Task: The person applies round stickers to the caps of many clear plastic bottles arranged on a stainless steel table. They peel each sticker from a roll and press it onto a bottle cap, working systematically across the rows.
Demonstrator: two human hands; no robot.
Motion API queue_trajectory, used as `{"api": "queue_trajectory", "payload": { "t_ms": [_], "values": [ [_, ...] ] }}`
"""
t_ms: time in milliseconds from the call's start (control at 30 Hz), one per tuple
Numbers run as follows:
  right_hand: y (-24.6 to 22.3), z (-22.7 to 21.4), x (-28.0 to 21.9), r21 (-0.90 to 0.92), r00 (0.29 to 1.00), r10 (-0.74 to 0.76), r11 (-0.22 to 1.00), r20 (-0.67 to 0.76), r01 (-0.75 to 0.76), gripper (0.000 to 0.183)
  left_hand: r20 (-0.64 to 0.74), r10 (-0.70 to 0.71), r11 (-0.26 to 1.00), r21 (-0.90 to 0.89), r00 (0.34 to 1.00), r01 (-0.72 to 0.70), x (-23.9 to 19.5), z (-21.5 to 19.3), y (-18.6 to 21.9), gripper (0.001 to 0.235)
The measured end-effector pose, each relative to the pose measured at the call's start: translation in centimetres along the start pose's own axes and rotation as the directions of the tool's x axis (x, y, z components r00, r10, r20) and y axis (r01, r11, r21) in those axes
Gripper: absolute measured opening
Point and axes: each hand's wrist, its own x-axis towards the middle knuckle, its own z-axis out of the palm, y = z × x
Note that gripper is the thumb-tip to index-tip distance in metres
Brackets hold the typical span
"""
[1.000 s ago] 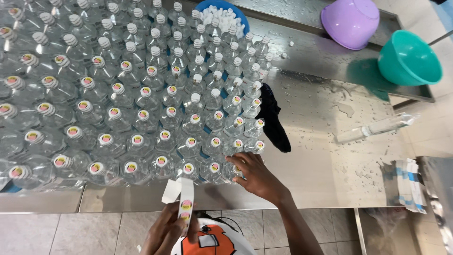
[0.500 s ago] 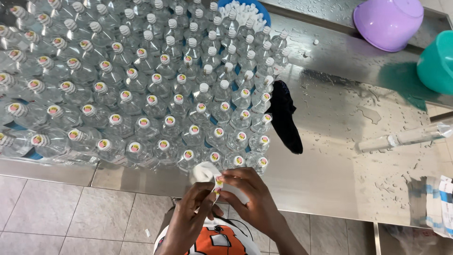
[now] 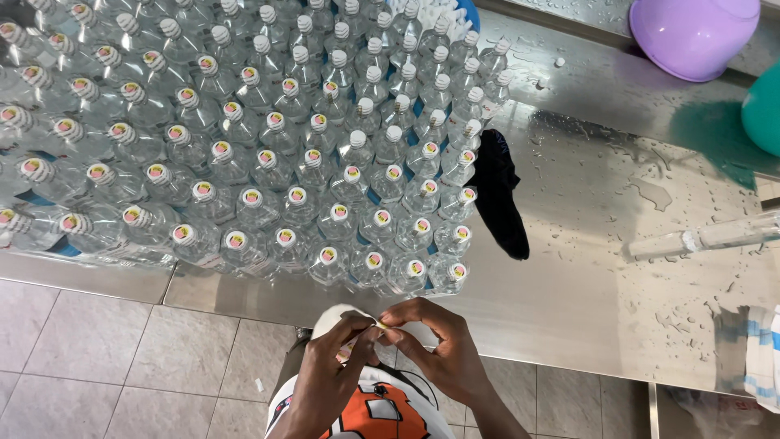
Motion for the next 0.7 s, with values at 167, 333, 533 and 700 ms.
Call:
{"api": "queue_trajectory", "payload": {
  "t_ms": [167, 333, 533, 700],
  "values": [
    [0.6, 1.0, 1.1, 0.086, 0.992, 0.129, 0.988, 0.008, -0.129, 0.016, 0.037, -0.124, 0.987, 0.103, 0.992, 0.120, 0.9, -1.8, -0.5, 0.027],
    [0.2, 2.5, 3.1, 0.083, 0.987, 0.159, 0.984, -0.005, -0.158, 0.017, 0.055, -0.062, 0.995, 0.087, 0.997, 0.057, 2.4, -4.3, -1.2, 0.021],
    [1.6, 4.2, 5.4, 0.198, 0.986, 0.168, 0.967, -0.021, -0.161, 0.009, 0.171, -0.052, 0.994, 0.104, 0.984, 0.034, 4.6, -7.7, -1.7, 0.017],
    [2.0, 5.8, 6.8, 0.417, 0.890, 0.446, 0.795, 0.091, -0.441, 0.008, 0.267, -0.124, 0.984, 0.156, 0.956, 0.084, 5.9, -10.3, -3.9, 0.027]
  ]
}}
